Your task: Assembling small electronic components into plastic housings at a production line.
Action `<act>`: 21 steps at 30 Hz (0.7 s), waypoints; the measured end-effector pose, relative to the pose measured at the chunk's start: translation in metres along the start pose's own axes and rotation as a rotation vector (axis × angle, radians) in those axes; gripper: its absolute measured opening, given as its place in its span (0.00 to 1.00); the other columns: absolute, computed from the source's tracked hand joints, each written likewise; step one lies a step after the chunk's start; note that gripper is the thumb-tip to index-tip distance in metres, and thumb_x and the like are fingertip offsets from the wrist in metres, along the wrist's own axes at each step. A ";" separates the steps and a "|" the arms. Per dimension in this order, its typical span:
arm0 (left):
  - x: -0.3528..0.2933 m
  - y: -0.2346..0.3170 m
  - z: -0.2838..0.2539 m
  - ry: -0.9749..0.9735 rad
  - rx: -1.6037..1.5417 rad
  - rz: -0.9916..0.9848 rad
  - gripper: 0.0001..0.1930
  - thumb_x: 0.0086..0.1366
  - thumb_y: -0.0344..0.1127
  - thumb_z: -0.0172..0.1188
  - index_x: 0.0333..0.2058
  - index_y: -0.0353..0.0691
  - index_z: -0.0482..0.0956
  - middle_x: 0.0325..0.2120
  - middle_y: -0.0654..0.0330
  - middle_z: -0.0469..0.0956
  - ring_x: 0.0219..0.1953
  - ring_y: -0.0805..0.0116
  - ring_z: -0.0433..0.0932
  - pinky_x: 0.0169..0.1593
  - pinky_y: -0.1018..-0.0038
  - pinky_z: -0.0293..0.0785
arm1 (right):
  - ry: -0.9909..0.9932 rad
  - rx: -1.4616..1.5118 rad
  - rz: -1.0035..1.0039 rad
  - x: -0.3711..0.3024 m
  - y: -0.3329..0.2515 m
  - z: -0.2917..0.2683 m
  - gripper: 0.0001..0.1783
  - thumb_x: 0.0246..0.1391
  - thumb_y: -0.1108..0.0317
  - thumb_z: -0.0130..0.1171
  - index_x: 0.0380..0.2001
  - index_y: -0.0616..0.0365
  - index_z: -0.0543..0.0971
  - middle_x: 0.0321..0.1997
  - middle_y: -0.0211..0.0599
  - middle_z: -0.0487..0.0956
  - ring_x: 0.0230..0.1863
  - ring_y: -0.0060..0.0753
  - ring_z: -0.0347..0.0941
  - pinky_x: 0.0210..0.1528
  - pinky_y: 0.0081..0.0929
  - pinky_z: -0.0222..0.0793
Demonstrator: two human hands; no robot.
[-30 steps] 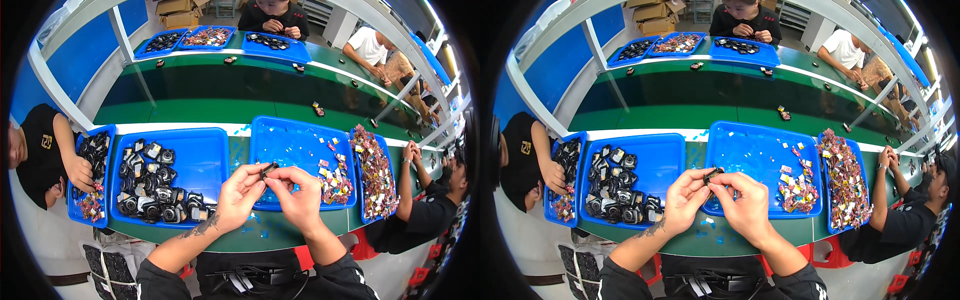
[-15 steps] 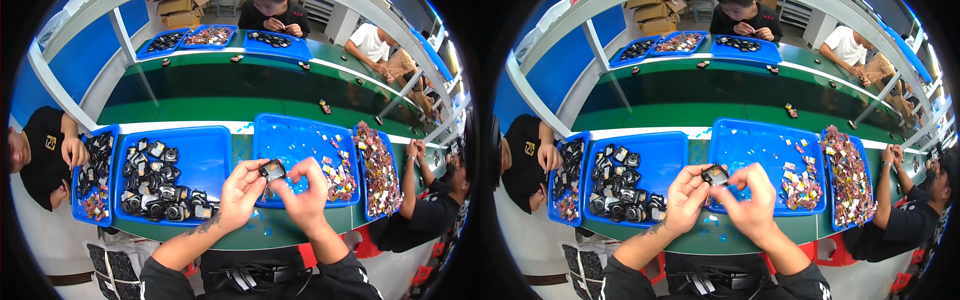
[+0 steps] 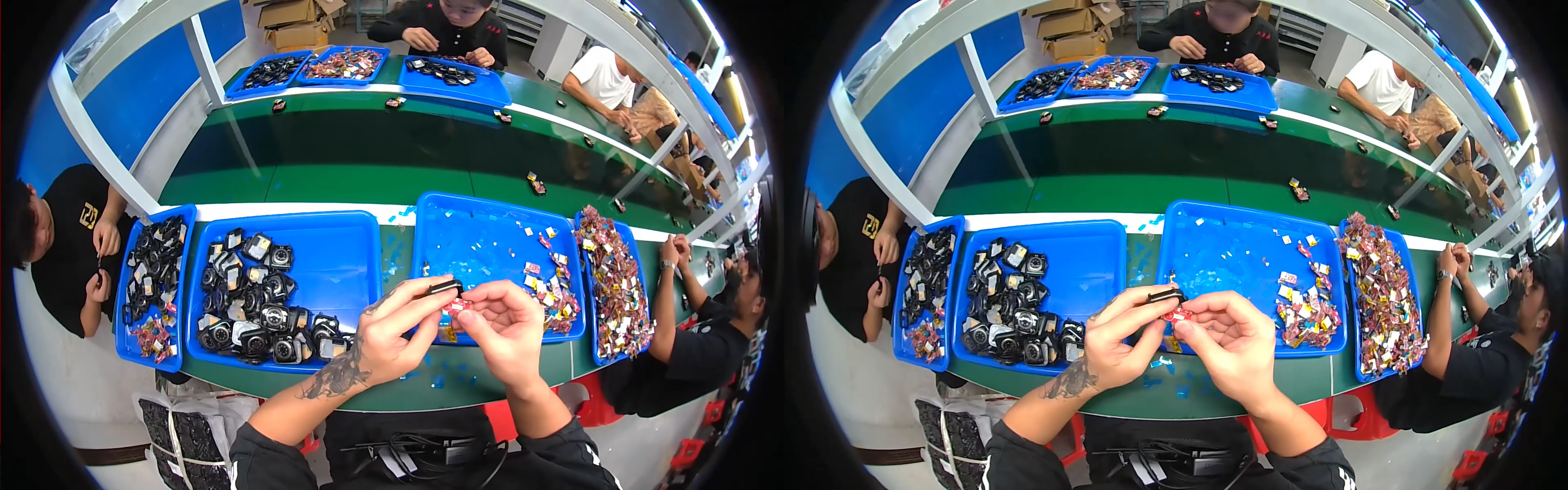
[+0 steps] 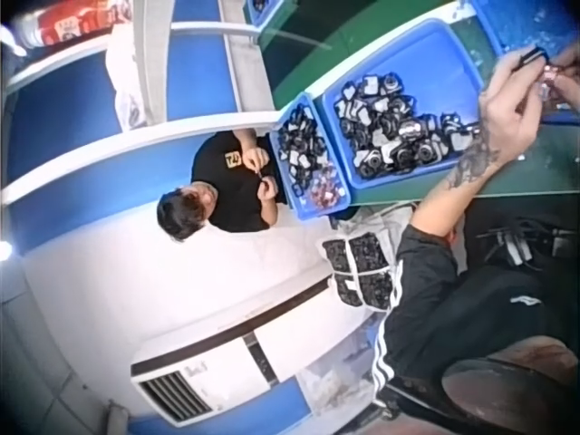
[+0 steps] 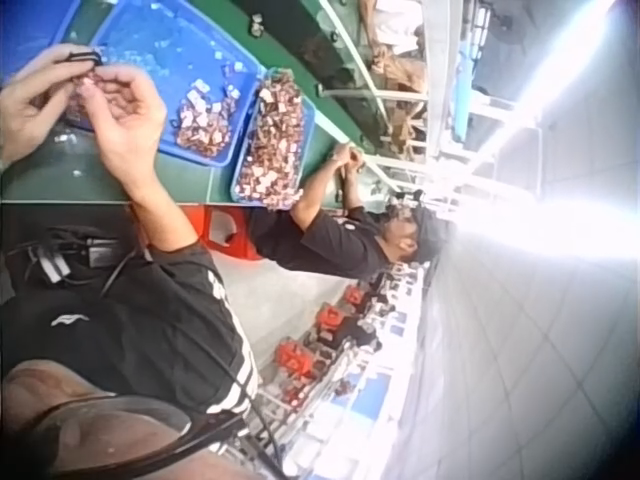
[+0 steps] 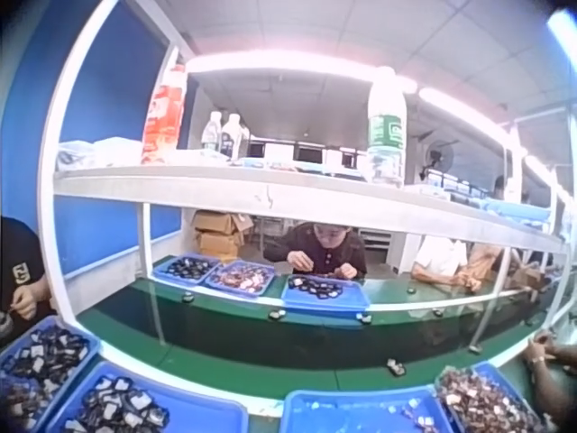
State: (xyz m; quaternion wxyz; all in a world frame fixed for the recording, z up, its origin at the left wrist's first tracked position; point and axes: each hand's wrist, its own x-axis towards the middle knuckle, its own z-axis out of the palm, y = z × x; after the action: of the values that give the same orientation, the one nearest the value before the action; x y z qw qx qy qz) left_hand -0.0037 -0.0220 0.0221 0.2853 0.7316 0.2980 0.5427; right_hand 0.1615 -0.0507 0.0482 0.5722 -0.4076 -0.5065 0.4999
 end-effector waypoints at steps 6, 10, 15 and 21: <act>-0.001 -0.008 -0.004 0.016 0.116 0.090 0.13 0.55 0.21 0.62 0.41 0.35 0.81 0.42 0.52 0.79 0.41 0.58 0.81 0.42 0.72 0.79 | -0.017 -0.038 0.085 0.001 -0.005 -0.006 0.05 0.56 0.79 0.57 0.36 0.68 0.76 0.36 0.37 0.79 0.37 0.24 0.77 0.42 0.21 0.76; 0.000 -0.002 -0.003 -0.057 0.052 -0.007 0.12 0.53 0.21 0.64 0.38 0.34 0.82 0.38 0.53 0.81 0.38 0.62 0.82 0.40 0.74 0.79 | -0.057 -0.193 0.069 0.003 -0.004 -0.019 0.03 0.56 0.77 0.59 0.32 0.66 0.76 0.34 0.35 0.79 0.36 0.22 0.76 0.39 0.20 0.74; 0.000 -0.003 -0.002 -0.199 -0.164 -0.376 0.11 0.56 0.21 0.63 0.39 0.32 0.82 0.36 0.55 0.81 0.37 0.71 0.81 0.39 0.78 0.79 | -0.008 -0.506 -0.088 0.000 0.004 -0.021 0.04 0.53 0.77 0.60 0.32 0.65 0.76 0.32 0.32 0.78 0.33 0.21 0.75 0.37 0.18 0.73; -0.002 -0.009 -0.003 -0.245 -0.563 -0.796 0.10 0.60 0.22 0.61 0.41 0.28 0.81 0.40 0.53 0.78 0.40 0.71 0.79 0.43 0.79 0.79 | 0.070 -0.238 -0.032 -0.002 0.008 -0.012 0.11 0.50 0.80 0.62 0.38 0.64 0.75 0.36 0.34 0.76 0.33 0.20 0.73 0.34 0.17 0.72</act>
State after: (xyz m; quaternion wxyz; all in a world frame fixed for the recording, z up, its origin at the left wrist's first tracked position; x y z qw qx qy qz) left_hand -0.0077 -0.0171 0.0154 0.6896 0.5140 0.3603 0.3611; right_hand 0.1722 -0.0508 0.0382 0.5450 -0.4816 -0.5485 0.4126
